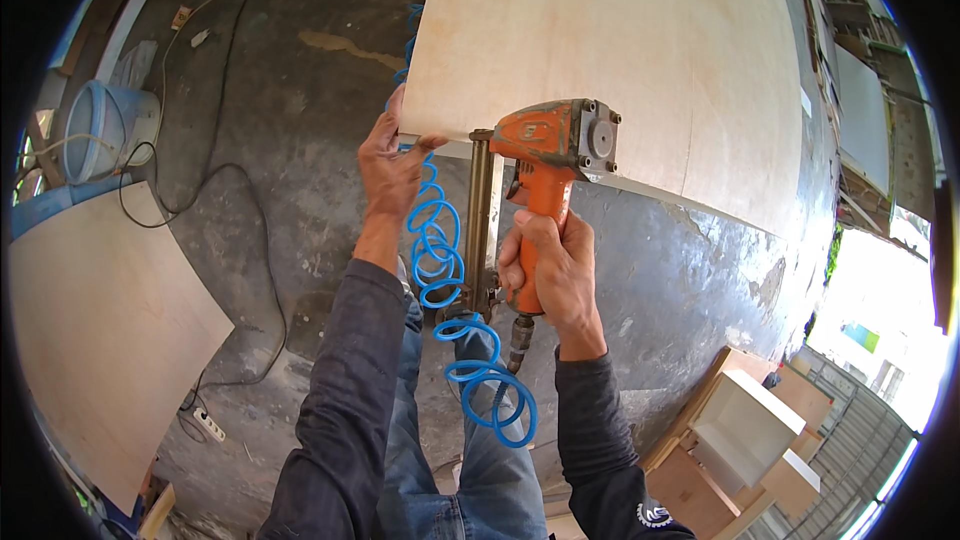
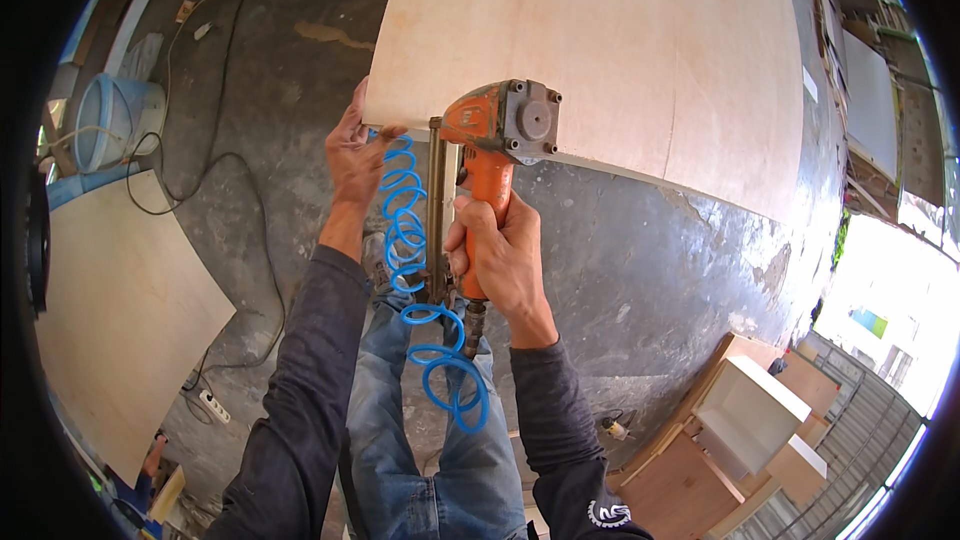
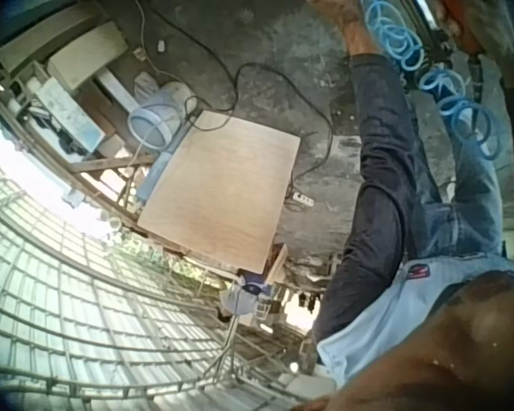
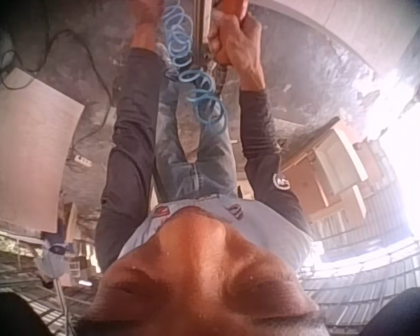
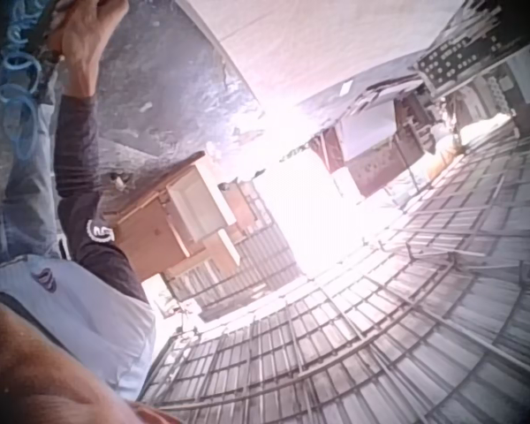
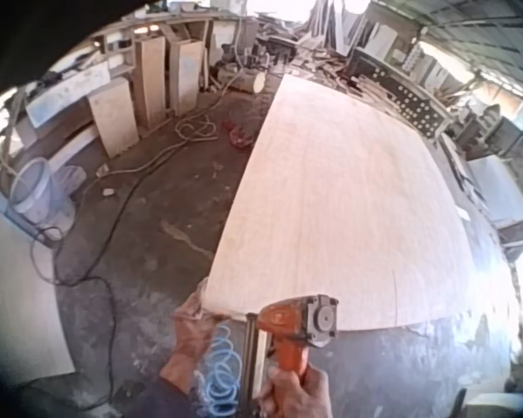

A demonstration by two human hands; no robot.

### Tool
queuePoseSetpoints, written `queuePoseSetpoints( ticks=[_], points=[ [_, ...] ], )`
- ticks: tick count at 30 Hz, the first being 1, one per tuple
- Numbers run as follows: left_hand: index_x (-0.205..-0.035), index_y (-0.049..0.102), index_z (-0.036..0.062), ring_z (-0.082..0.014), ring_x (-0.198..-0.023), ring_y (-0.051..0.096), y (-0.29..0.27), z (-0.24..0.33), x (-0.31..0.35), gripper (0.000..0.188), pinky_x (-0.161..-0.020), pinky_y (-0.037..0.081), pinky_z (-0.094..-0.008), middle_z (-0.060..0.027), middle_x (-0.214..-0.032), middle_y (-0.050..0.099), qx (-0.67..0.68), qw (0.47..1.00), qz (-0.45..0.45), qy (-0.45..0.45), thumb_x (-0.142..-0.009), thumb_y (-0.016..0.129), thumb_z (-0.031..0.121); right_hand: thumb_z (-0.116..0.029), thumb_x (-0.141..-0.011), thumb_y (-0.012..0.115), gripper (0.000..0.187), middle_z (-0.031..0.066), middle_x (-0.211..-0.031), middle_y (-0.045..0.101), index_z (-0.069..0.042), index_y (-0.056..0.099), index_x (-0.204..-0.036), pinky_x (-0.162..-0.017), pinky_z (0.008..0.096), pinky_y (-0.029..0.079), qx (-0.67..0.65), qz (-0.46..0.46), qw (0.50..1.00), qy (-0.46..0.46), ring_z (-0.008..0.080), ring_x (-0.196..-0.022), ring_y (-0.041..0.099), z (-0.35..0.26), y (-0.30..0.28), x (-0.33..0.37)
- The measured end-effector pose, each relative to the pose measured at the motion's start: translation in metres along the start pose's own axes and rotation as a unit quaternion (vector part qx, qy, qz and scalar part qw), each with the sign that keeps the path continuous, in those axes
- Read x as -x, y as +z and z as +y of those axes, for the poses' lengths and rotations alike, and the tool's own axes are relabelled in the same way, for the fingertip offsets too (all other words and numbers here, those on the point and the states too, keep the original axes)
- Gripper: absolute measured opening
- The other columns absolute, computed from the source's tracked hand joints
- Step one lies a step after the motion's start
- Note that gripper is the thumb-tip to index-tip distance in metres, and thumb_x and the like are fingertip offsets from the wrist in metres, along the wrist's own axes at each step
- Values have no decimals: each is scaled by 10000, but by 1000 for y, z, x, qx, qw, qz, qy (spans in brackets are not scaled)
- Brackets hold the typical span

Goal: The person uses a pneumatic nail gun to fasten a plywood sheet to a wooden frame, then uses a tape measure and a pencil to mark a line on another plywood sheet, using a wooden strip as a straightedge.

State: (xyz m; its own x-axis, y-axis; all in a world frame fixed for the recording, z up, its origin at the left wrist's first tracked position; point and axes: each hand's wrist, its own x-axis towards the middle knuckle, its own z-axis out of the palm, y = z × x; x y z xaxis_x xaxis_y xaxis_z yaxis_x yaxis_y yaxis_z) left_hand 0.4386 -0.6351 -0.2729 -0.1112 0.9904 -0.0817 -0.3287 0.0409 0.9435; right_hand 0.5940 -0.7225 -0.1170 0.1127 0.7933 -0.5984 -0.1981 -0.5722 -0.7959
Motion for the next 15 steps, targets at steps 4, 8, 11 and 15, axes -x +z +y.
queuePoseSetpoints(
  ticks=[4, 8, 11, 15],
  points=[
    [-1432, 470, -32, -174, -1287, 521, 0, -2, -1, 776, -1106, 431, -336, -101, -1447, 527, -25, 1000, 3, 8, -737, 814, -64, -150, -967, 531, 265, 91, -640, 577, 39, 542, -1153, -472, 302, 475, -11, 2, 1000, -6, 133, -454, 515, -3, 3, 2],
    [-1438, 468, -26, -175, -1298, 512, 2, 0, 0, 759, -1115, 413, -333, -98, -1440, 534, -26, 1000, -1, 12, -756, 798, -75, -151, -963, 522, 253, 94, -646, 577, 42, 540, -1126, -461, 300, 463, -31, -18, 999, -18, 133, -454, 509, -5, 8, 3],
    [-1435, 472, -24, -186, -1300, 515, 2, 2, 1, 737, -1117, 406, -338, -109, -1424, 548, -47, 999, 3, 4, -771, 789, -67, -132, -960, 537, 190, 86, -643, 586, 39, 543, -1044, -455, 288, 453, -13, -44, 999, -9, 123, -459, 516, -12, 17, -2],
    [-1419, 496, -24, -213, -1305, 523, -3, -8, -1, 704, -1109, 408, -348, -142, -1405, 567, -41, 999, 16, 26, -792, 811, 35, -147, -956, 564, 193, 57, -637, 595, 34, 550, -1022, -451, 257, 422, 29, -75, 997, 7, 98, -463, 526, -14, 31, -11]
  ],
)
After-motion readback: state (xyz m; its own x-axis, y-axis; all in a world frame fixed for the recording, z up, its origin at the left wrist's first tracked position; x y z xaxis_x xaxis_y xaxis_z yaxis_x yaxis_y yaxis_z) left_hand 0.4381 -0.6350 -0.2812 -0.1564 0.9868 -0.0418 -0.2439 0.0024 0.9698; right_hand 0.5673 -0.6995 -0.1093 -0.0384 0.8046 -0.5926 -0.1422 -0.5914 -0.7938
